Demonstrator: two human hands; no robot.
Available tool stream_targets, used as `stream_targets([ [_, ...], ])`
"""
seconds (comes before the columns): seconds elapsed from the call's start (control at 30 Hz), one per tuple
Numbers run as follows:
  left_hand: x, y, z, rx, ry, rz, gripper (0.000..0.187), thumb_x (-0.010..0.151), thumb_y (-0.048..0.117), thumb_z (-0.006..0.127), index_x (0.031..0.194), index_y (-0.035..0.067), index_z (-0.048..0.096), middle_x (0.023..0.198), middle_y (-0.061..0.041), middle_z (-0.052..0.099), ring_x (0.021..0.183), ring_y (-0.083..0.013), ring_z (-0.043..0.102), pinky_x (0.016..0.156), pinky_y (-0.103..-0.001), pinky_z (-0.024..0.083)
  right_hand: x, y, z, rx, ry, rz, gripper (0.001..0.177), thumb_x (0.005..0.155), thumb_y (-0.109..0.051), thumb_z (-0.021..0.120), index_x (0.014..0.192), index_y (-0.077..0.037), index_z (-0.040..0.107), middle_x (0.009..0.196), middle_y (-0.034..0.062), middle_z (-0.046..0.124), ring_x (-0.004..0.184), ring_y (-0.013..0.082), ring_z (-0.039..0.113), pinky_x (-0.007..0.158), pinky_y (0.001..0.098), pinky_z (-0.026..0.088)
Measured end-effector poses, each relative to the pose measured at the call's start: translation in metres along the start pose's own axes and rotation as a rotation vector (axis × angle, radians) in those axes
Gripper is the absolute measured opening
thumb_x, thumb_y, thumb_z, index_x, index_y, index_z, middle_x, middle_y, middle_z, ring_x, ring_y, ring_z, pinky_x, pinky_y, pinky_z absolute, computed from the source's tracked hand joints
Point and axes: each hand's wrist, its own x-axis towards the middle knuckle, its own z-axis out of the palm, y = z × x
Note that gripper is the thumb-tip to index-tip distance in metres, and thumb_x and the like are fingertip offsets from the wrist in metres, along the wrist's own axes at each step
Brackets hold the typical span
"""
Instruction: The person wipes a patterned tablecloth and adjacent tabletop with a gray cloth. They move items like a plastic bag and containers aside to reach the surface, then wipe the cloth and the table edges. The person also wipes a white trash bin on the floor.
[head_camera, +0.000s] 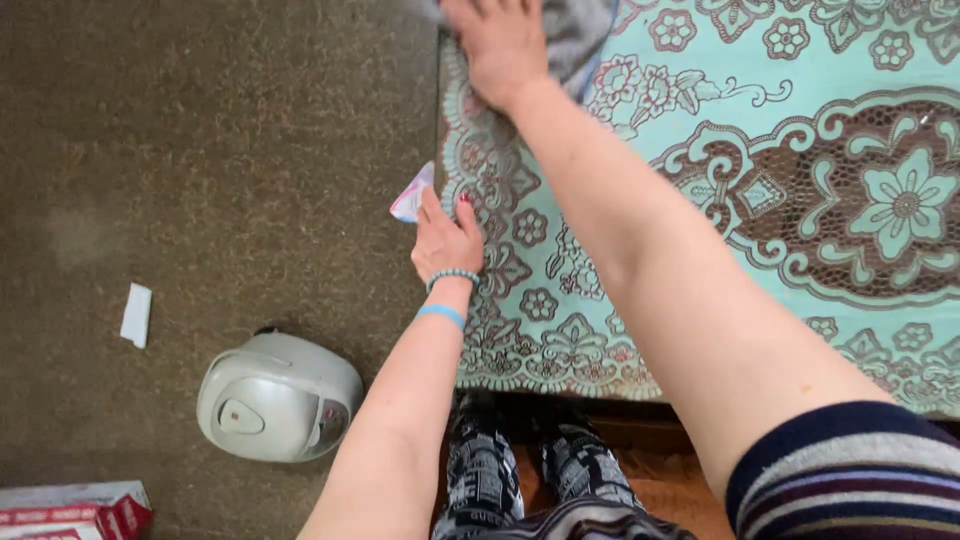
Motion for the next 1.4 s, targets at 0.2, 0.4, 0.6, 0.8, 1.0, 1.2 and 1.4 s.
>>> stream_targets([
  [0.2,-0.001,-0.173,0.072,-1.574,0.242,-0.689,0.044,0.101,0.054,0.039,0.138,0.030,0.046,0.119,-0.002,0.059,0.089,-0.0346,0.065,0.083,-0.053,0.051,-0.168,-0.185,-0.077,0.079,0.058,-0.165,0.032,0.110,-0.036,0.044,0.134,-0.031,0.064,0.165,-0.0024,0.047,0.157,0.0328,0.030,0.121,0.0635,0.019],
  [0.4,-0.152,-0.293,-0.021,-1.195,0.146,-1.177,0.029,0.103,0.054,0.061,0.126,0.037,0.057,0.111,-0.005,0.078,0.104,-0.0377,0.076,0.110,-0.076,0.028,-0.335,-0.296,-0.167,0.369,-0.157,-0.324,0.038,0.099,-0.025,0.053,0.133,-0.036,0.065,0.165,-0.0077,0.050,0.158,0.0237,0.037,0.129,0.0547,0.020],
  [0.6,-0.251,-0.334,-0.047,-1.089,0.132,-1.268,0.034,0.103,0.047,0.065,0.124,0.021,0.061,0.111,-0.019,0.075,0.093,-0.0384,0.077,0.078,-0.060,0.065,-0.295,-0.166,0.015,0.247,-0.182,-0.673,0.060,0.070,-0.028,0.071,0.127,-0.045,0.065,0.157,-0.0083,0.057,0.151,0.0222,0.046,0.109,0.0532,0.044],
  [0.8,-0.246,-0.277,-0.049,-1.160,0.085,-1.375,0.053,0.097,0.047,0.058,0.133,0.008,0.063,0.115,-0.022,0.074,0.095,-0.0371,0.076,0.077,-0.050,0.064,-0.142,-0.205,-0.123,0.136,-0.090,-0.182,0.030,0.107,-0.024,0.060,0.133,-0.021,0.074,0.144,0.0118,0.066,0.143,0.0331,0.048,0.116,0.0533,0.035],
  [1.0,-0.229,-0.282,-0.031,-1.302,0.151,-1.212,0.047,0.105,0.052,0.061,0.130,0.013,0.059,0.116,-0.019,0.073,0.094,-0.0346,0.077,0.083,-0.055,0.066,-0.255,-0.325,-0.130,0.103,-0.140,-0.268,0.019,0.080,-0.032,0.068,0.089,-0.016,0.073,0.101,0.0136,0.068,0.115,0.0373,0.060,0.101,0.0625,0.044],
  [1.2,-0.160,-0.272,-0.055,-1.176,0.099,-1.011,0.034,0.103,0.048,0.061,0.124,0.021,0.063,0.101,-0.008,0.078,0.080,-0.0205,0.077,0.075,-0.041,0.066,-0.341,-0.287,-0.184,0.333,-0.103,-0.380,0.028,0.092,-0.029,0.066,0.116,-0.041,0.072,0.149,-0.0068,0.066,0.147,0.0177,0.053,0.127,0.0483,0.027],
  [1.4,-0.111,-0.227,-0.028,-1.119,-0.008,-0.677,0.019,0.104,0.026,0.062,0.123,0.021,0.062,0.100,-0.002,0.075,0.079,-0.0099,0.070,0.057,-0.015,0.059,-0.466,-0.054,-0.221,-0.075,-0.102,-0.148,0.025,0.095,-0.019,0.072,0.118,-0.031,0.074,0.150,0.0115,0.068,0.141,0.0373,0.062,0.114,0.0547,0.048],
])
